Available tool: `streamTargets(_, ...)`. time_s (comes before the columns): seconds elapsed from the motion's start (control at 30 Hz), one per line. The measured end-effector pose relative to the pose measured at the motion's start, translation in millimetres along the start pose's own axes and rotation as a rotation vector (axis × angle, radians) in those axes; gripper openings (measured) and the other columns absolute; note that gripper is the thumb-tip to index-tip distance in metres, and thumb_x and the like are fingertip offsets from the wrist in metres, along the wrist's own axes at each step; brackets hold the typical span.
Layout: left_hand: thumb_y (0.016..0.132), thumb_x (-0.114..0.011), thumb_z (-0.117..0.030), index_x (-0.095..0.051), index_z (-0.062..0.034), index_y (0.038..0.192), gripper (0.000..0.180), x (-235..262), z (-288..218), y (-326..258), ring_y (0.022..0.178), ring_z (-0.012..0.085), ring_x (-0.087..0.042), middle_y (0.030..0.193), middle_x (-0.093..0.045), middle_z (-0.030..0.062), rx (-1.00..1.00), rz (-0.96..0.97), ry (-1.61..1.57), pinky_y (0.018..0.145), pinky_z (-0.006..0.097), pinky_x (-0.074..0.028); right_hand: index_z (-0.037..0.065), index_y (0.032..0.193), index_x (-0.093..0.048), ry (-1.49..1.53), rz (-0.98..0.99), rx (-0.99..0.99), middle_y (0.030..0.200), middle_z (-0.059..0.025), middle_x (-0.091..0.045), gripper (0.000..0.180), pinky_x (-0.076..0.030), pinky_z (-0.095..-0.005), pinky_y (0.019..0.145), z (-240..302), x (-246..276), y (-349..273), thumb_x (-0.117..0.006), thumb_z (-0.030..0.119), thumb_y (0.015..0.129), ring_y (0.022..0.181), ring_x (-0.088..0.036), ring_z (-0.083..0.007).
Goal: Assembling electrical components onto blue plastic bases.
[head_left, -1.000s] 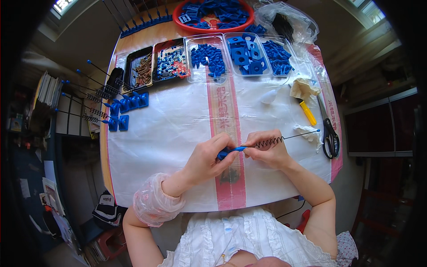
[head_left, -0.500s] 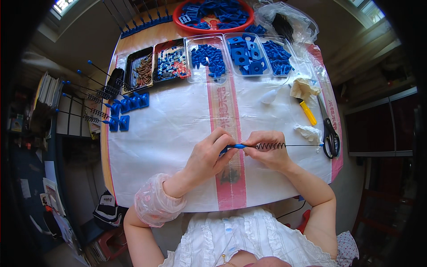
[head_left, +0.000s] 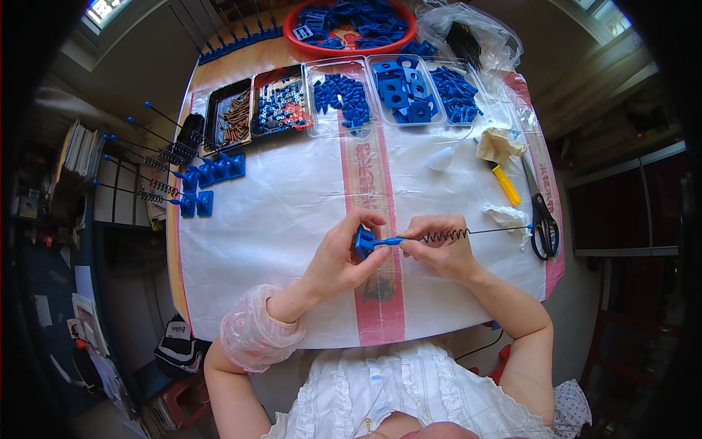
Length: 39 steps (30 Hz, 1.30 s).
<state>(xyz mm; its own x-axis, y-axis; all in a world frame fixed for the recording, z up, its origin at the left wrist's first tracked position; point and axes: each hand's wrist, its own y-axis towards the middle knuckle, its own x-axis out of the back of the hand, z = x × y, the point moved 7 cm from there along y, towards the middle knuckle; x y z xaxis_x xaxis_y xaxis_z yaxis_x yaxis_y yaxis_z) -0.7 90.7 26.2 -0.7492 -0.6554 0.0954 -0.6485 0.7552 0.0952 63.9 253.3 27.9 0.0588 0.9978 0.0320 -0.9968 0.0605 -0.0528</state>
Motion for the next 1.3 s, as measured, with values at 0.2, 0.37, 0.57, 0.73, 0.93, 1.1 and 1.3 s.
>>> streamTargets(0.2, 0.096, -0.068, -0.013, -0.048, -0.0059, 0.128, 0.038, -1.3, 10.5, -1.2, 0.078, 0.0035, -0.051, 0.101, -0.057, 0.0028, 0.070, 0.020, -0.274, 0.066, 0.019, -0.042, -0.004, 0.093, -0.074, 0.186, -0.047, -0.046, 0.079, -0.0048, -0.070, 0.007, -0.049, -0.0219, 0.059, -8.9, 6.0, 2.8, -0.075, -0.002, 0.087, 0.068, -0.062, -0.0071)
streamTargets(0.37, 0.104, -0.057, -0.020, -0.047, -0.0055, 0.135, 0.036, 1.5, 13.5, 0.9, 0.075, 0.0027, -0.049, 0.105, -0.059, 0.0044, 0.198, 0.016, -0.540, 0.066, 0.018, -0.042, -0.003, 0.095, -0.074, 0.212, -0.077, -0.088, 0.080, -0.0072, -0.071, 0.008, -0.050, -0.0222, 0.058, -12.0, 11.1, 5.3, -0.075, -0.001, 0.088, 0.067, -0.064, -0.0087)
streamTargets(0.57, 0.108, -0.053, -0.025, -0.046, -0.0066, 0.138, 0.037, 0.4, 13.1, 0.7, 0.072, 0.0026, -0.048, 0.105, -0.060, 0.0048, 0.192, 0.011, -0.513, 0.065, 0.018, -0.043, -0.003, 0.096, -0.074, 0.211, -0.099, -0.080, 0.080, -0.0068, -0.071, 0.008, -0.050, -0.0221, 0.058, -9.3, 11.6, 6.3, -0.075, 0.000, 0.089, 0.067, -0.065, -0.0092)
streamTargets(0.73, 0.109, -0.052, -0.028, -0.045, -0.0065, 0.138, 0.037, -1.5, 15.6, -0.1, 0.071, 0.0030, -0.049, 0.105, -0.060, 0.0054, 0.185, 0.024, -0.518, 0.064, 0.018, -0.042, -0.003, 0.095, -0.074, 0.202, -0.099, -0.091, 0.080, -0.0066, -0.071, 0.008, -0.050, -0.0221, 0.057, -13.8, 13.5, 5.8, -0.076, 0.000, 0.089, 0.067, -0.065, -0.0091)
streamTargets(0.93, 0.110, -0.047, -0.030, -0.043, -0.0052, 0.137, 0.037, -3.1, 18.3, 0.5, 0.070, 0.0037, -0.050, 0.102, -0.062, 0.0081, 0.201, 0.066, -0.535, 0.062, 0.017, -0.041, -0.002, 0.095, -0.073, 0.209, -0.100, -0.092, 0.080, -0.0061, -0.070, 0.007, -0.050, -0.0221, 0.057, -14.1, 13.0, 6.3, -0.076, 0.001, 0.089, 0.067, -0.065, -0.0089)
streamTargets(1.1, 0.110, -0.046, -0.031, -0.041, -0.0042, 0.137, 0.038, -3.1, 18.9, 1.0, 0.069, 0.0043, -0.050, 0.100, -0.064, 0.0101, 0.189, 0.095, -0.557, 0.062, 0.018, -0.041, -0.002, 0.094, -0.073, 0.204, -0.110, -0.109, 0.079, -0.0060, -0.070, 0.007, -0.050, -0.0220, 0.058, -11.3, 11.4, 5.9, -0.076, 0.001, 0.089, 0.067, -0.064, -0.0087)
streamTargets(1.3, 0.110, -0.048, -0.027, -0.038, -0.0055, 0.139, 0.038, -3.0, 13.6, 1.4, 0.073, 0.0043, -0.048, 0.107, -0.062, 0.0089, 0.134, 0.089, -0.485, 0.066, 0.018, -0.041, -0.002, 0.095, -0.073, 0.205, -0.089, -0.118, 0.079, -0.0060, -0.070, 0.008, -0.050, -0.0219, 0.058, -9.8, 12.2, 5.8, -0.076, 0.001, 0.088, 0.068, -0.064, -0.0086)
